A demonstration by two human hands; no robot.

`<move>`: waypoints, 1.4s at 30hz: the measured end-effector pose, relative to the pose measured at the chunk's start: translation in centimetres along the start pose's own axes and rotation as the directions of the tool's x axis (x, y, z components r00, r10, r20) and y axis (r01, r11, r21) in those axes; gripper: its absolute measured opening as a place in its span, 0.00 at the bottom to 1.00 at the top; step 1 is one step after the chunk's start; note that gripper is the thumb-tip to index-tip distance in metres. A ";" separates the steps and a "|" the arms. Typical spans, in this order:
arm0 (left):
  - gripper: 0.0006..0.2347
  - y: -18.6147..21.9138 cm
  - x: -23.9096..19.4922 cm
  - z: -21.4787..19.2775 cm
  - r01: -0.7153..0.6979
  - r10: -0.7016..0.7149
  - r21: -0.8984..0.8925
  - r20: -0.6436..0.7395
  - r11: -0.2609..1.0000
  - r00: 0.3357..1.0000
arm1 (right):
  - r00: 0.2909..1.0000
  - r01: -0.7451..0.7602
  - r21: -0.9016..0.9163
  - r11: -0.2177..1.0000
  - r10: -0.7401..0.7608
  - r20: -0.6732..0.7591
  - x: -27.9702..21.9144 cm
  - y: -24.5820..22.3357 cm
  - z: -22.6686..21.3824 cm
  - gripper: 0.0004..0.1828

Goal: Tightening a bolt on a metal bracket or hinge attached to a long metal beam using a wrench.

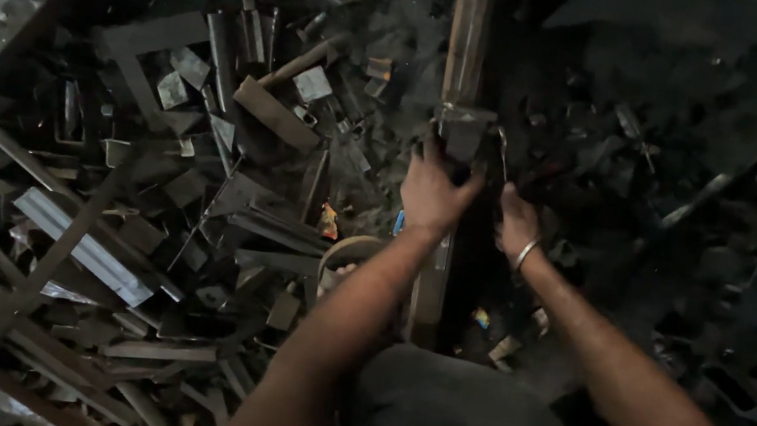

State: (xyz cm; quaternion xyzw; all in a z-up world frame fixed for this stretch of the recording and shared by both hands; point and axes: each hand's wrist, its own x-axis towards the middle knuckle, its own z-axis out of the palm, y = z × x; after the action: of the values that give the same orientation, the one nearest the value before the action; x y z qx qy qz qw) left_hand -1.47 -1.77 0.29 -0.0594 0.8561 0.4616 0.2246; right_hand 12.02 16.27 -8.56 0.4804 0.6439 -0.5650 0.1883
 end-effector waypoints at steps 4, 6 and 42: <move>0.47 -1.5 0.4 0.5 -0.045 0.043 -0.027 -0.052 0.999 0.998 | 0.990 -0.138 -0.110 0.984 0.134 -0.048 -1.7 -7.2 -0.5 0.38; 0.48 -1.7 0.6 0.6 -0.013 0.013 0.018 -0.001 1.000 1.000 | 0.907 -0.414 -0.307 0.857 0.417 -0.059 -3.2 -14.2 -1.3 0.36; 0.43 0.0 -1.3 2.5 -0.108 0.119 0.071 -0.168 0.992 0.979 | 0.929 0.176 -0.656 0.734 -0.344 -0.136 -3.6 -1.0 3.6 0.27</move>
State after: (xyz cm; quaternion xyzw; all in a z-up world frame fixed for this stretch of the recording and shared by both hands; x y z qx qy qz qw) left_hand 0.50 0.16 -0.37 -0.0430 0.8882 0.4401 0.1248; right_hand 11.84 11.66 -6.22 0.3598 0.8753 -0.2715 0.1754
